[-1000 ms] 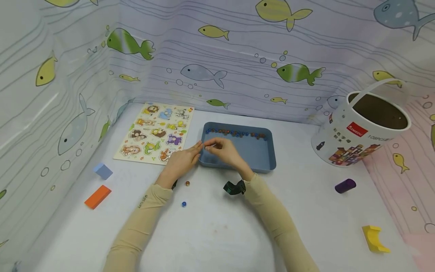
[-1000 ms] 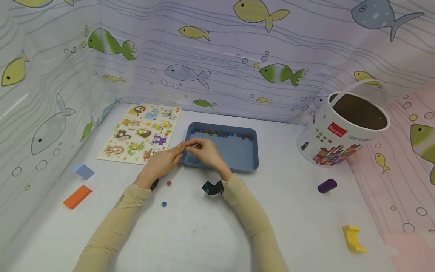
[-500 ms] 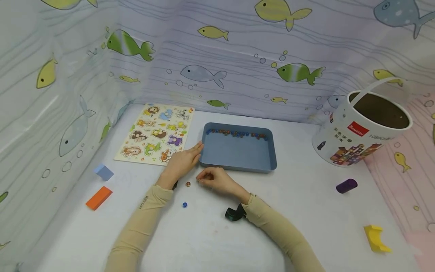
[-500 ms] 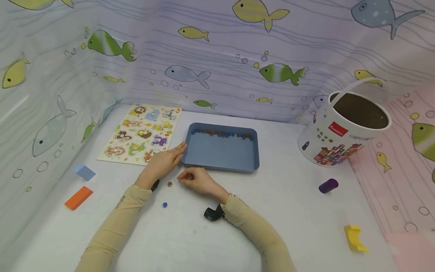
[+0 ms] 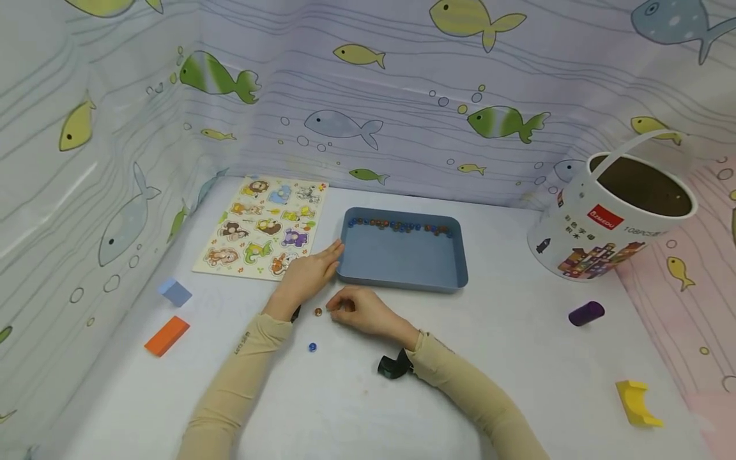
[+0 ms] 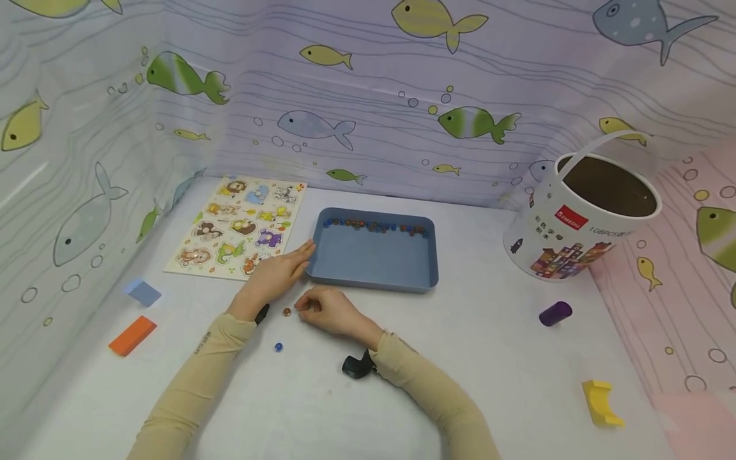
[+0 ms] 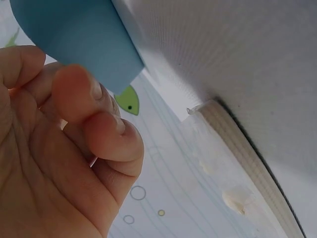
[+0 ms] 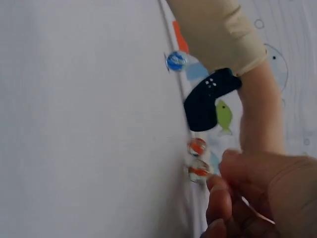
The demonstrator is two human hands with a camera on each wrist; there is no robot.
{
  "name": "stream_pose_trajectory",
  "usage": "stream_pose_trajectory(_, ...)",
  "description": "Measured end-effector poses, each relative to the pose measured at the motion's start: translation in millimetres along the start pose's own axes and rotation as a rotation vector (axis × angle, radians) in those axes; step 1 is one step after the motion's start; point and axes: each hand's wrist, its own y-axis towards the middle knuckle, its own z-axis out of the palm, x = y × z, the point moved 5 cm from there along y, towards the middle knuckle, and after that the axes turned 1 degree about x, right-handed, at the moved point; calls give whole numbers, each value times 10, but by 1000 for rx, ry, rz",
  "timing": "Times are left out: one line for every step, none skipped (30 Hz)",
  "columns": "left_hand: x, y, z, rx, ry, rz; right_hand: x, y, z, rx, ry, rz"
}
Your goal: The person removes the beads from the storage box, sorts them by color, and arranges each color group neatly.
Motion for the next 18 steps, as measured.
stream_pose_trajectory(-1, -3, -3, -2, 1, 0, 24, -1, -45, -2, 17, 2)
stream_pose_trajectory(-5, -5, -7, -5, 0, 1, 45, -3, -99, -9, 35, 6)
stream_pose_trajectory(-6, -6, -6, -4, -2, -2, 65, -3, -163, -17, 49, 12)
stream_pose_trajectory(-7, -6, -9, -3, -4, -2, 86, 1, -238, -30, 68, 18)
stream_pose_trajectory(-8, -4, -13, -1, -6, -3, 99, 10, -314, -44, 81, 22)
stream_pose_trajectory(-6, -3, -16, 0, -5, -4, 109, 20, -393, -60, 88, 31)
stream_pose_trajectory(-1, 0, -15, 0, -4, -7, 101, 30, -465, -77, 97, 45)
stream_pose_trajectory(4, 2, -12, 2, -2, -11, 88, 43, -534, -97, 100, 58)
stream_pose_trajectory(9, 4, -5, 7, -1, -15, 73, 54, -601, -113, 106, 73)
stream_pose_trajectory(13, 6, 0, 10, 0, -17, 55, 67, -664, -130, 117, 87)
stream_pose_trajectory(15, 7, 5, 12, 3, -18, 33, 81, -721, -145, 123, 101)
stream_pose_trajectory(17, 6, 10, 13, 4, -18, 7, 93, -774, -157, 131, 116)
stream_pose_trajectory(18, 6, 14, 15, 2, -19, -21, 104, -825, -170, 141, 133)
stream_pose_trajectory(18, 5, 16, 16, 0, -19, -41, 117, -876, -183, 143, 144)
stream_pose_trajectory(17, 3, 17, 17, -3, -18, -63, 131, -924, -195, 156, 155)
stream_pose_trajectory(16, 3, 18, 18, -4, -18, -87, 146, -971, -207, 164, 167)
stream_pose_trajectory(16, 2, 17, 18, -6, -19, -111, 163, -1015, -217, 170, 176)
stream_pose_trajectory(17, 2, 17, 19, -7, -22, -137, 182, -1057, -229, 178, 187)
